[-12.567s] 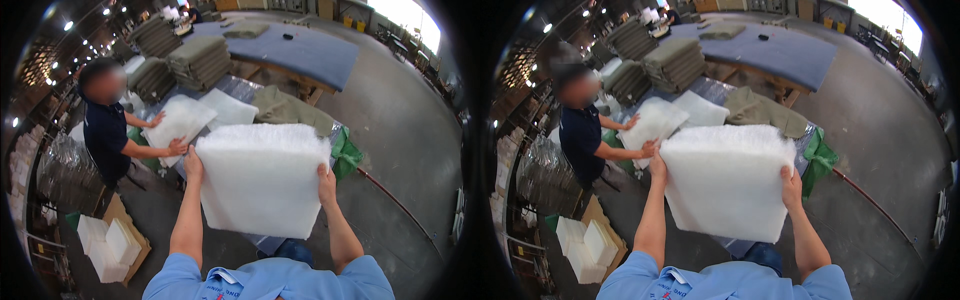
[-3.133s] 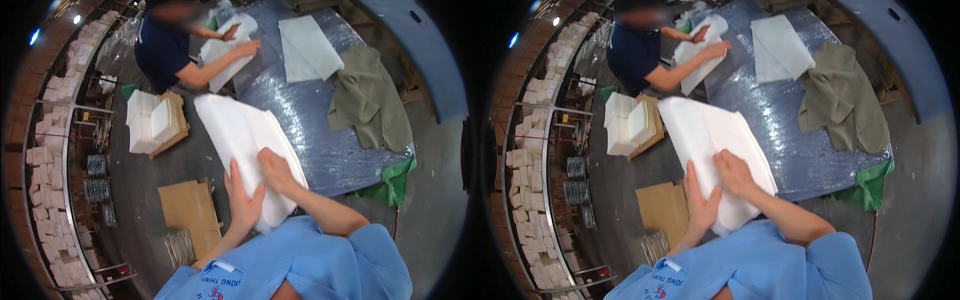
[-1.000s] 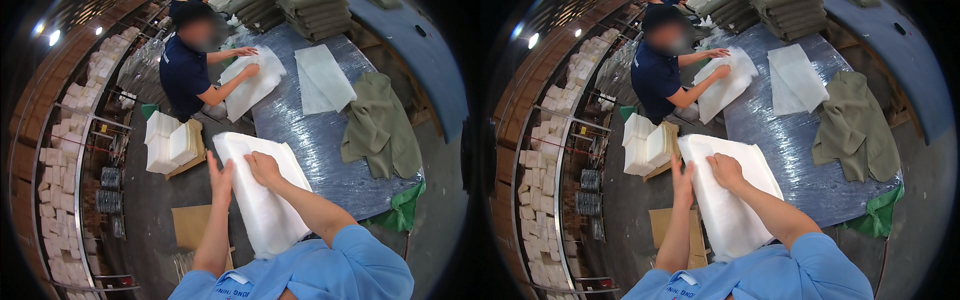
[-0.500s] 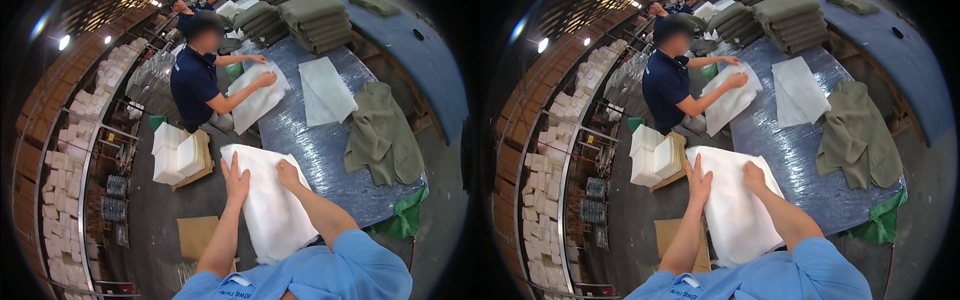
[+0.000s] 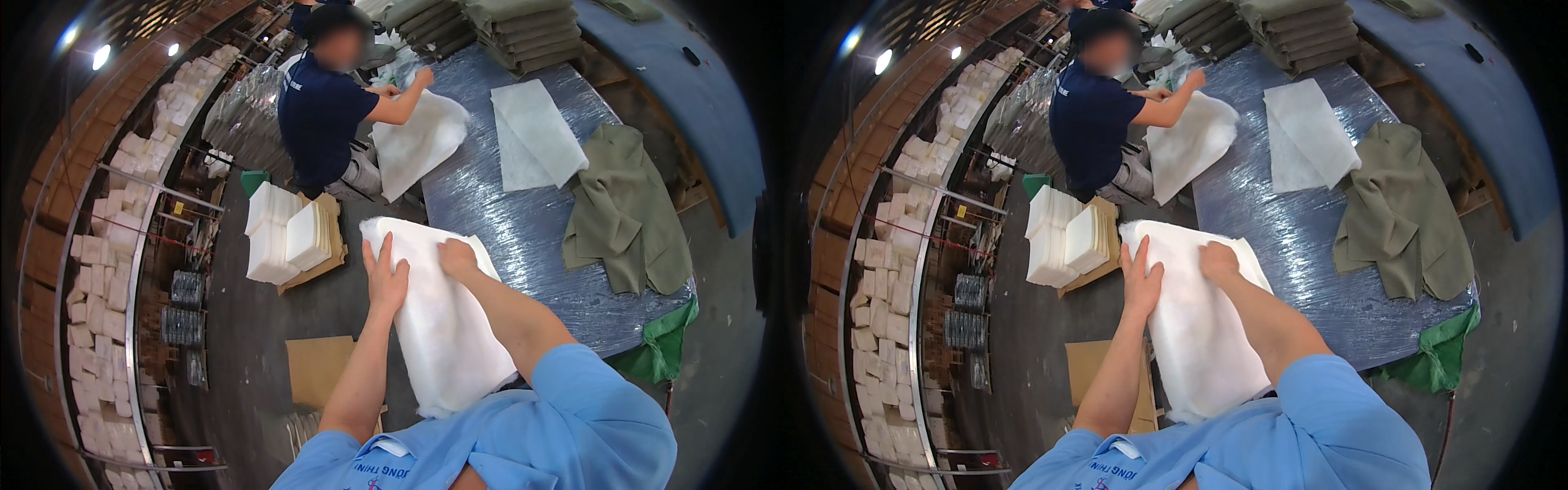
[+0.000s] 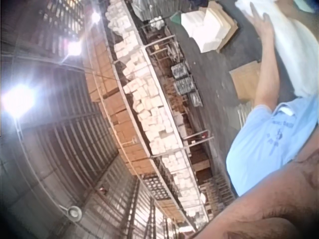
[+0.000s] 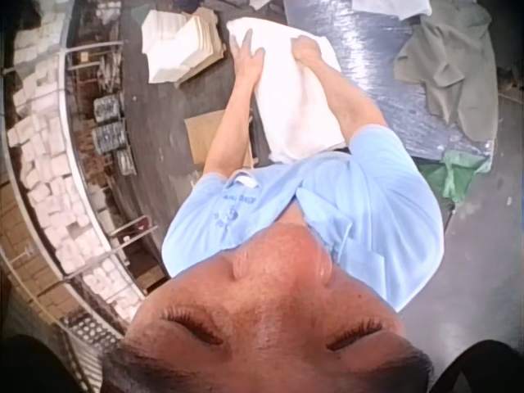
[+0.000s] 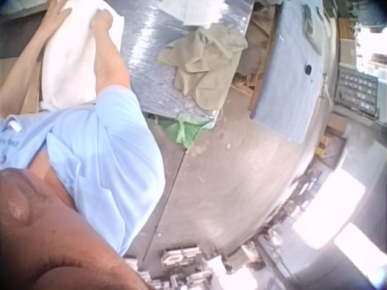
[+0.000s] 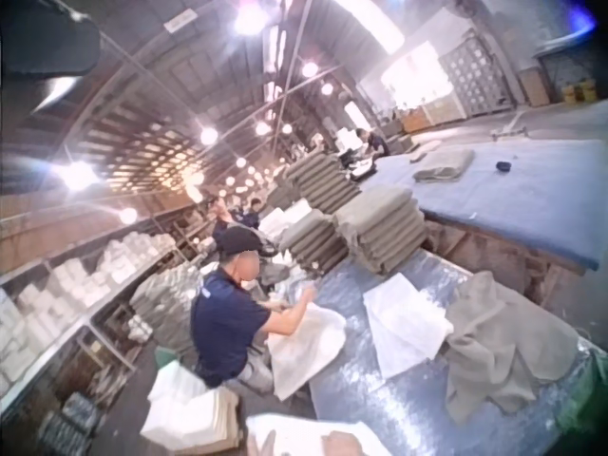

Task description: The person picks up white foam pads and wraps each one in a thin white sheet on a work table. The person smooths the sheet around the pad and places the wrapped pad on the table. Other workers are visible in the background handling similar items.

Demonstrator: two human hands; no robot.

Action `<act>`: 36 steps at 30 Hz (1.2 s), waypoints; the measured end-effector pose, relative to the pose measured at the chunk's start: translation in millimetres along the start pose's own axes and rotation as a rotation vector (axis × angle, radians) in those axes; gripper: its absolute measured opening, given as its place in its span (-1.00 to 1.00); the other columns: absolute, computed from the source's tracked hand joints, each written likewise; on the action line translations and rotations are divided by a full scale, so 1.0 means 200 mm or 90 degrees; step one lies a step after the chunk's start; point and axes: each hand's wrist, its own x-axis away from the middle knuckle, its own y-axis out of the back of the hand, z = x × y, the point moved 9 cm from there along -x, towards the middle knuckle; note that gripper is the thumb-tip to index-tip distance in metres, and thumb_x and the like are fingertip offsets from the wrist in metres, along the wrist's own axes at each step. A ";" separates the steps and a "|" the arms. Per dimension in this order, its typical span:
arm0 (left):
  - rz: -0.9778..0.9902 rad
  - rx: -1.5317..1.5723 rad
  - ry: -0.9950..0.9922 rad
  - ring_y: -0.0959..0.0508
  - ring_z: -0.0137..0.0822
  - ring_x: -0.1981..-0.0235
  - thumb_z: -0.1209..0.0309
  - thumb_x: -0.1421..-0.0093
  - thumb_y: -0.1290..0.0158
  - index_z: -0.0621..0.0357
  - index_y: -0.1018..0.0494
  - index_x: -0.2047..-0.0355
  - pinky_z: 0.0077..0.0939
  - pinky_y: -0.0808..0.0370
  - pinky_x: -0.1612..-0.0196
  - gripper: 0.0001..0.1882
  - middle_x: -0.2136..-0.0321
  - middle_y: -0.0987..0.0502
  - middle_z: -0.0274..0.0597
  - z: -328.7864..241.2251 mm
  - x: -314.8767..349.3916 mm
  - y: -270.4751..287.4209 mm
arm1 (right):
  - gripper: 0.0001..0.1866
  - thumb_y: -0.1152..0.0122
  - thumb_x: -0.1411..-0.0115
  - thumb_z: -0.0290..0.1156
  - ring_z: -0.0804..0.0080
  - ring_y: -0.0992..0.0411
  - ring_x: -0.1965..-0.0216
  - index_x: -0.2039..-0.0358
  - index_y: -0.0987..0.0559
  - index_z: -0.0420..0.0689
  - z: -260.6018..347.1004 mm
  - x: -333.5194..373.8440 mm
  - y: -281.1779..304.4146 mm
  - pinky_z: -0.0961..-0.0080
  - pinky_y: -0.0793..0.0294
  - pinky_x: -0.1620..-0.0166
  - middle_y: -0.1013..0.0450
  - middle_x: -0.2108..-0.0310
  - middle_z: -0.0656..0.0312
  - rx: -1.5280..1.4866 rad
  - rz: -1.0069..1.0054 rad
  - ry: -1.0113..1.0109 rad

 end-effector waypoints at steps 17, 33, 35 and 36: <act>-0.060 0.541 0.102 -0.01 0.03 -0.53 0.36 -0.38 -0.06 -0.10 -0.01 -0.56 -0.17 -0.12 -0.49 -0.21 -0.54 0.15 0.12 0.13 0.16 0.11 | -0.53 -0.02 -0.46 0.04 -0.08 -0.59 0.20 0.22 -0.59 -0.17 0.04 0.34 0.11 0.06 -0.51 0.09 -0.62 0.28 -0.08 -0.191 0.027 0.020; -0.007 0.056 0.051 -0.03 0.20 -0.51 0.36 -0.24 -0.19 -0.19 0.01 -0.56 -0.07 -0.11 -0.48 -0.06 -0.48 0.07 0.38 0.08 0.52 0.07 | -0.60 0.05 -0.51 -0.13 -0.19 -0.56 0.34 0.33 -0.52 -0.18 0.33 0.81 0.08 -0.07 -0.51 0.20 -0.57 0.43 -0.12 -0.118 0.040 0.226; -0.011 0.072 0.072 0.00 0.21 -0.52 0.36 -0.23 -0.20 -0.21 0.01 -0.56 -0.07 -0.10 -0.49 -0.05 -0.48 0.06 0.40 0.13 0.53 0.10 | -0.60 0.05 -0.51 -0.13 -0.20 -0.56 0.34 0.33 -0.52 -0.18 0.34 0.80 0.03 -0.07 -0.52 0.20 -0.57 0.43 -0.12 -0.105 0.049 0.218; -0.011 0.068 0.076 0.02 0.21 -0.53 0.35 -0.23 -0.19 -0.21 0.01 -0.56 -0.07 -0.08 -0.49 -0.05 -0.48 0.06 0.39 0.16 0.53 0.11 | -0.59 0.05 -0.51 -0.12 -0.20 -0.56 0.34 0.32 -0.52 -0.19 0.34 0.79 0.00 -0.07 -0.52 0.20 -0.58 0.43 -0.12 -0.098 0.052 0.209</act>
